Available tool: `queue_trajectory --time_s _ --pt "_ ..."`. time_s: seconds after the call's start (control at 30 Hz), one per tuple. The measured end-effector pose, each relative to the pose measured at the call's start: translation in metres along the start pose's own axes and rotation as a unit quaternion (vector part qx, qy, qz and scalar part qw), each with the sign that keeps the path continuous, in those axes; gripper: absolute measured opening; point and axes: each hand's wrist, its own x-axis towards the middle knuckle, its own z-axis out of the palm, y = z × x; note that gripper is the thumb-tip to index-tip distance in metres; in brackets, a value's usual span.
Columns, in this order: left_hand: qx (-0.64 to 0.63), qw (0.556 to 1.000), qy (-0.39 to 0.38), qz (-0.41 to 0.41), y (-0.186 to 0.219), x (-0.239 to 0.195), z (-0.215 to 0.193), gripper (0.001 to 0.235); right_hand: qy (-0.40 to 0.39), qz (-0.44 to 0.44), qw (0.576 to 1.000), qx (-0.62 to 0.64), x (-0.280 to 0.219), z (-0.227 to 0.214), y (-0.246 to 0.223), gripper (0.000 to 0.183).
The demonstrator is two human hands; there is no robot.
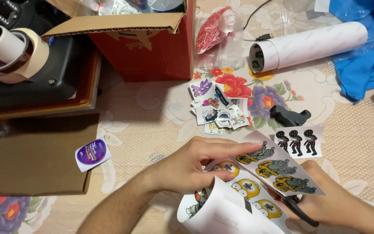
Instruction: Cutting out individual stickers from a printed sheet using scissors
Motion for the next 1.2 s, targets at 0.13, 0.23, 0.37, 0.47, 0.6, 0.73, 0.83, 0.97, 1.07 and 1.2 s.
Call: queue_trajectory --time_s 0.13,0.23,0.37,0.47,0.6,0.73,0.83,0.97,1.07,1.2 --pt "-0.003 1.000 0.003 -0.005 0.001 0.000 0.000 0.048 0.035 -0.080 0.995 -0.038 0.004 0.000 -0.007 0.011" --pt "-0.002 1.000 0.001 -0.008 -0.002 0.000 0.001 0.047 0.032 -0.076 0.995 -0.054 0.001 0.002 -0.003 0.012" --pt "0.001 1.000 0.008 -0.014 -0.002 0.001 0.003 0.048 -0.006 -0.044 0.999 -0.030 0.001 0.002 0.003 0.013" --pt "-0.046 0.999 -0.016 -0.009 -0.004 0.001 0.005 0.051 0.009 -0.054 0.999 -0.002 0.006 0.002 -0.002 0.015" --pt "-0.018 1.000 -0.012 -0.014 -0.003 0.001 0.003 0.051 -0.005 -0.067 0.997 -0.039 0.008 0.004 0.000 0.015" --pt "-0.009 1.000 -0.010 -0.005 -0.007 0.001 0.003 0.051 0.027 -0.055 0.998 -0.035 0.009 0.004 -0.007 0.014" --pt "-0.006 1.000 -0.005 -0.007 -0.006 0.002 0.003 0.053 0.033 -0.064 0.997 -0.031 0.010 0.003 -0.005 0.013" --pt "0.021 1.000 0.000 -0.001 -0.002 -0.001 -0.008 0.050 0.042 -0.077 0.996 -0.024 0.010 0.000 0.004 0.015" --pt "0.036 0.996 0.077 -0.026 -0.003 -0.009 -0.027 0.051 0.054 -0.090 0.994 -0.018 0.007 -0.004 0.019 0.020" --pt "-0.035 0.989 0.120 -0.085 -0.013 -0.017 -0.058 0.071 0.124 0.046 0.991 0.028 -0.002 -0.014 0.055 0.011"
